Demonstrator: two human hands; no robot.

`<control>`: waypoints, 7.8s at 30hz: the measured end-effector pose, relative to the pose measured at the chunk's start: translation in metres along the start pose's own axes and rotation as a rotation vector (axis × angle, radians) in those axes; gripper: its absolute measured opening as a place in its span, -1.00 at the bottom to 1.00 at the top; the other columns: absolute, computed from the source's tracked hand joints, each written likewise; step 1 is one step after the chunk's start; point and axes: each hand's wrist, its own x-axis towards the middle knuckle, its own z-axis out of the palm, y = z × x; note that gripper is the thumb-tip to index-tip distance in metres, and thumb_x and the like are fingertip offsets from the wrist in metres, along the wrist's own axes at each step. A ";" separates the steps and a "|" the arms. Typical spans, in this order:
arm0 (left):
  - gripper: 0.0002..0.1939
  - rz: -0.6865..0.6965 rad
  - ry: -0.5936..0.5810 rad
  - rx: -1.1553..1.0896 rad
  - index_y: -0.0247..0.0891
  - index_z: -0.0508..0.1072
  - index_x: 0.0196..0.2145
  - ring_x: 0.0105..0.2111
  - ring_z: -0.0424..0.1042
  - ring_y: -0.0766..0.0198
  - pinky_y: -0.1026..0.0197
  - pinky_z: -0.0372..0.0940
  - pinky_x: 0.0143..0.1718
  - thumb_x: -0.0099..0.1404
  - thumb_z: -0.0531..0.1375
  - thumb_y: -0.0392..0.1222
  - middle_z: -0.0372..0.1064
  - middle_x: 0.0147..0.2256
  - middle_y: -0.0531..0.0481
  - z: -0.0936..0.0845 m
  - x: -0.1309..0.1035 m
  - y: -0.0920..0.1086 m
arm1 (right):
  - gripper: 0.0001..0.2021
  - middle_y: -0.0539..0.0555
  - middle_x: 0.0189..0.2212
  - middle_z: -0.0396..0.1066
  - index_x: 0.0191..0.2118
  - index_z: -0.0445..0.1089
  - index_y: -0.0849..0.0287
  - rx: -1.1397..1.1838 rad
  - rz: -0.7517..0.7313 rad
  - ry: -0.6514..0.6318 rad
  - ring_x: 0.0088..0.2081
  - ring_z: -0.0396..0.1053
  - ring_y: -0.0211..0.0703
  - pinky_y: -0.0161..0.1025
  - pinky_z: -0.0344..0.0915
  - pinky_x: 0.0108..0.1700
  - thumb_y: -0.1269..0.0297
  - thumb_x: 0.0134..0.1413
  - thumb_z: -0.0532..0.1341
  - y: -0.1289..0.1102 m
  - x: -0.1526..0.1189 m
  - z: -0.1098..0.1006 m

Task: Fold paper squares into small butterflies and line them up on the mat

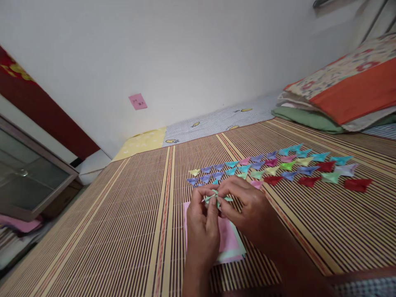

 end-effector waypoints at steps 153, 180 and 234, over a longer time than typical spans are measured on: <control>-0.88 0.162 0.151 0.474 -0.20 0.50 -0.32 -0.36 0.43 0.25 0.18 0.29 -0.33 0.37 0.20 -0.34 0.41 -0.36 0.05 -0.010 0.002 0.008 | -0.81 0.06 -0.38 0.42 -0.30 0.37 0.14 -0.032 -0.021 0.071 -0.30 0.43 -0.11 -0.17 0.33 -0.24 0.54 0.15 0.08 -0.002 -0.002 0.012; -0.77 0.156 0.064 0.527 -0.21 0.49 -0.37 -0.38 0.38 0.26 0.18 0.24 -0.34 0.27 0.21 -0.54 0.38 -0.39 0.07 -0.008 0.003 0.014 | -0.83 0.10 -0.36 0.43 -0.37 0.38 0.16 -0.089 -0.062 0.013 -0.23 0.37 0.00 -0.03 0.31 -0.17 0.55 0.14 0.13 -0.010 -0.004 0.003; -0.70 0.353 0.074 0.522 -0.22 0.43 -0.30 -0.36 0.32 0.31 0.25 0.23 -0.33 0.27 0.13 -0.62 0.31 -0.32 0.06 0.012 0.001 0.001 | -0.87 -0.10 -0.62 0.26 -0.45 0.33 0.12 -0.025 0.326 -0.022 -0.56 0.22 -0.28 -0.33 0.16 -0.49 0.37 0.11 0.15 0.006 -0.003 -0.011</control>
